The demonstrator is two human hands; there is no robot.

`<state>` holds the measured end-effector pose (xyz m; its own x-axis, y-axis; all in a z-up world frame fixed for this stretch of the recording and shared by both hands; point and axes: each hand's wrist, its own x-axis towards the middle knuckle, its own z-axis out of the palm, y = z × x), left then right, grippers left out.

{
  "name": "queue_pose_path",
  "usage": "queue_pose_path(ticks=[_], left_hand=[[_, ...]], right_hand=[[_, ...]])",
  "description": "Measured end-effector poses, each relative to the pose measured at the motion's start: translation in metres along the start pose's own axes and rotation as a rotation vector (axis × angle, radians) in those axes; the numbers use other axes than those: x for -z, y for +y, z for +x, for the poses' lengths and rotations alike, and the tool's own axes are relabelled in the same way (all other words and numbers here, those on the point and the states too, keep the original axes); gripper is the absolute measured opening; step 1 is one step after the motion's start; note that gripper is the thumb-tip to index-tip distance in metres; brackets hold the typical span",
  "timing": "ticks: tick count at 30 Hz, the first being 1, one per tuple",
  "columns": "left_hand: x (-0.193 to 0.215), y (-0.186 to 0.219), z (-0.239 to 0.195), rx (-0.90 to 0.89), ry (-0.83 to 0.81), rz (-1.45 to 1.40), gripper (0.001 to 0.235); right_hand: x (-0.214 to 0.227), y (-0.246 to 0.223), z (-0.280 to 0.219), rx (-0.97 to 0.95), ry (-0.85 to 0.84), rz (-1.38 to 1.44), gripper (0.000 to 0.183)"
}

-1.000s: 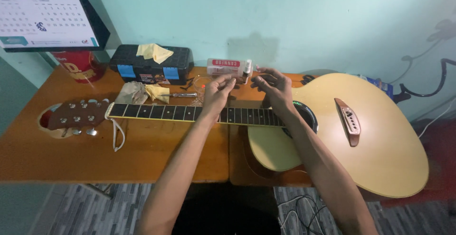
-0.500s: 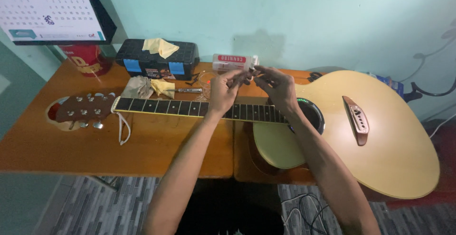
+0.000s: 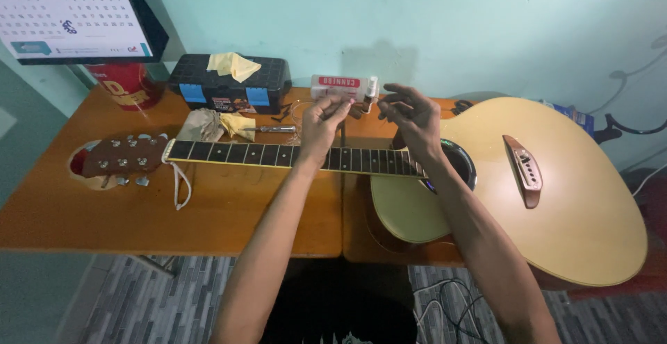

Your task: The person replaces the strings on an acoustic guitar. They thread a new string through the bridge, pull it taut, and wind it onto the tuning peg at the headstock. This process is repeated for multiple strings.

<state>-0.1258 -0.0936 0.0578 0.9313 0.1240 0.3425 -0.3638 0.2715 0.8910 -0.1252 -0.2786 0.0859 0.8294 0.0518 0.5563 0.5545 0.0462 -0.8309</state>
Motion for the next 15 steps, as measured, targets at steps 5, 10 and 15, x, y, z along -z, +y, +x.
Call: queue_pose_path(ticks=[5, 10, 15], left_hand=[[0.006, -0.013, 0.007, 0.056, -0.081, -0.073, 0.012], [0.001, -0.008, 0.007, 0.045, -0.066, -0.050, 0.017], [0.001, -0.013, 0.008, 0.010, -0.079, -0.026, 0.023]], right_hand=[[0.001, 0.007, 0.002, -0.004, -0.033, 0.036, 0.033], [0.001, 0.001, 0.000, -0.007, -0.083, -0.006, 0.024], [0.000, 0.002, -0.002, -0.060, -0.110, 0.050, 0.021]])
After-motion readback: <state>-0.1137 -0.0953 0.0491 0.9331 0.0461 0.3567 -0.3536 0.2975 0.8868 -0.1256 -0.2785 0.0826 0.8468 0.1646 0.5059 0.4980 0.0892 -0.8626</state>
